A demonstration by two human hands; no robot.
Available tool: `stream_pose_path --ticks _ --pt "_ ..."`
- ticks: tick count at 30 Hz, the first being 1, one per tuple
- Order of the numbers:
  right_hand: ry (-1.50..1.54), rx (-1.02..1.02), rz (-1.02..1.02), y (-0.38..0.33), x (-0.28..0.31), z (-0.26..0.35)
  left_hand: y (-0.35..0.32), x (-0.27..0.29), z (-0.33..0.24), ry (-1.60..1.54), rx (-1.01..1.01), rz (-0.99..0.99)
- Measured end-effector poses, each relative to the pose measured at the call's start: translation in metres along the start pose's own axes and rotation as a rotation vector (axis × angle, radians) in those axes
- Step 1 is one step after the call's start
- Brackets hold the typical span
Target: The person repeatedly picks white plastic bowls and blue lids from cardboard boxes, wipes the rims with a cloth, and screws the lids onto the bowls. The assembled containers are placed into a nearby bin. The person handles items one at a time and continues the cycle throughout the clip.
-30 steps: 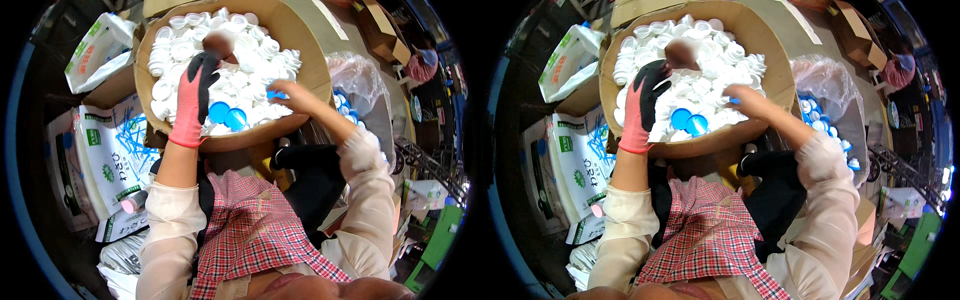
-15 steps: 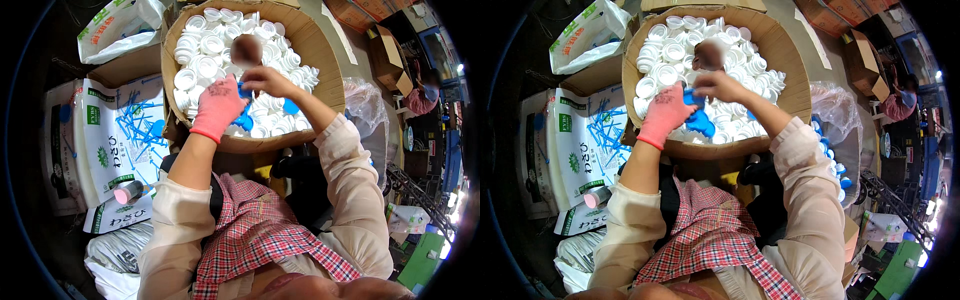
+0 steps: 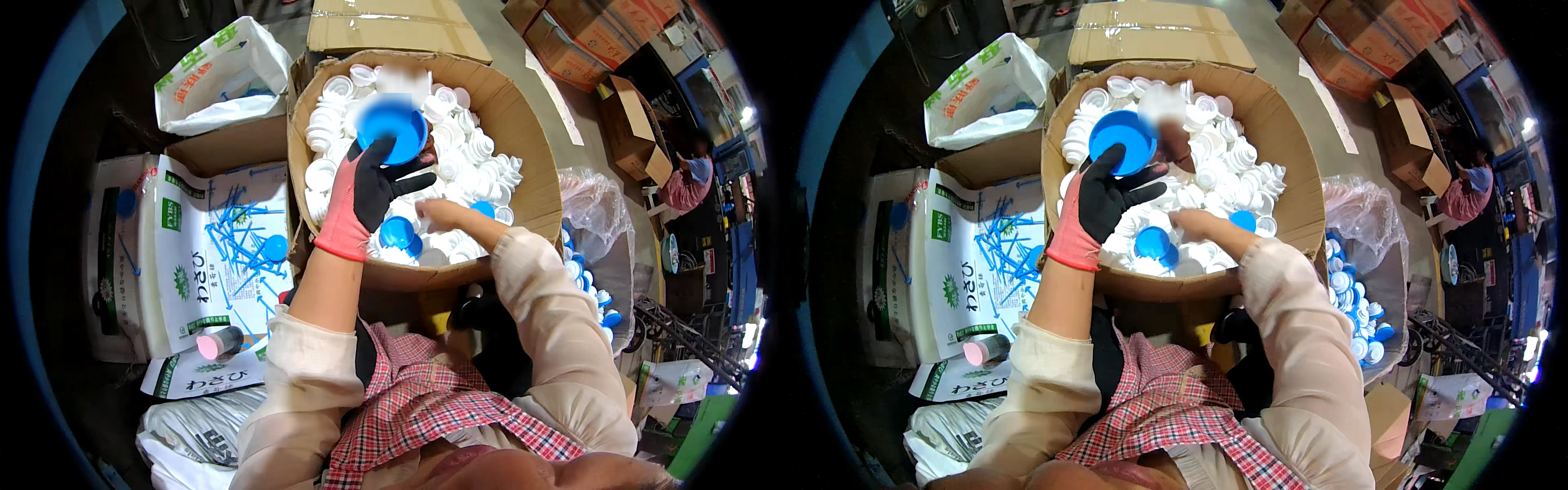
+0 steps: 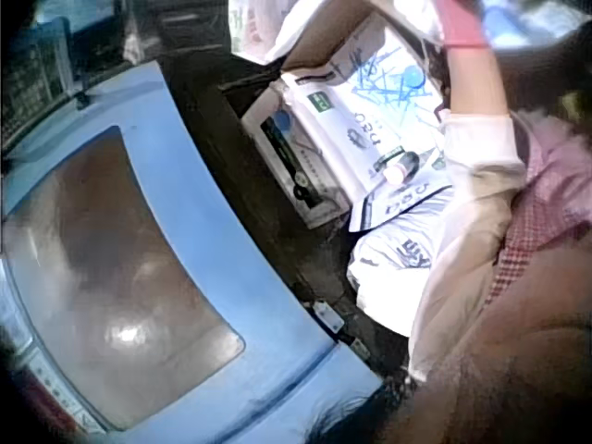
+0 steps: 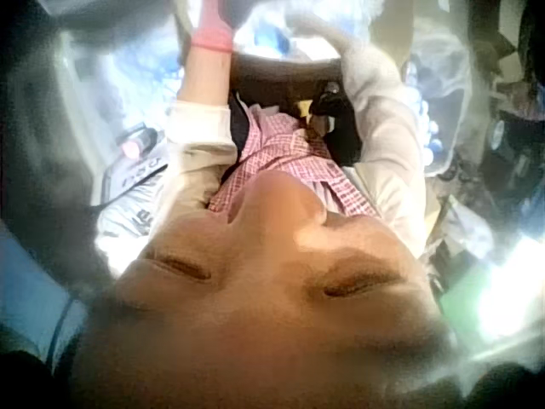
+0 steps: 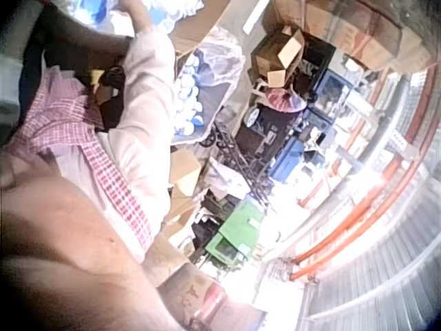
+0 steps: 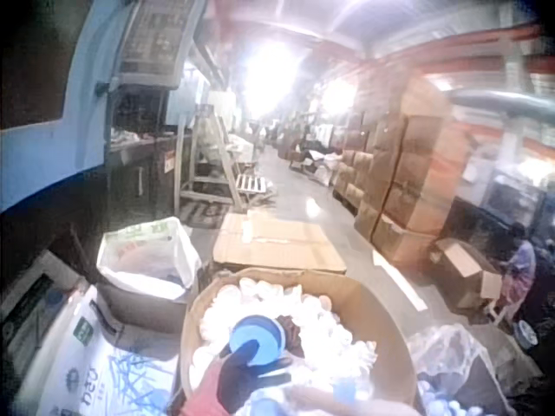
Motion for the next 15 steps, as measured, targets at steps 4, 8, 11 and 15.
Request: stream_pose_path --ticks 4,8,11,15 --pt "0.607 -0.163 -0.501 -0.084 0.119 0.065 0.002 0.002 0.006 0.115 -0.072 -0.098" --pt "1.256 0.250 -0.720 -0.146 0.141 0.077 -0.009 -0.019 0.025 0.263 -0.072 0.005" --pt "1.571 0.300 -0.637 -0.160 0.135 0.094 -0.012 -0.030 0.047 0.239 0.061 0.014" --pt "1.612 0.359 -0.714 -0.156 0.119 0.101 -0.014 -0.035 0.061 0.395 0.075 -0.012"
Point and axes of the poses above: each hand's wrist, its own y-axis towards the middle knuckle, its own x-axis out of the back of the hand, z = x × y, the point moved 1 cm from there along y, towards the middle knuckle, and after that the axes turned 5 degrees about -z, right-handed, at the moved point
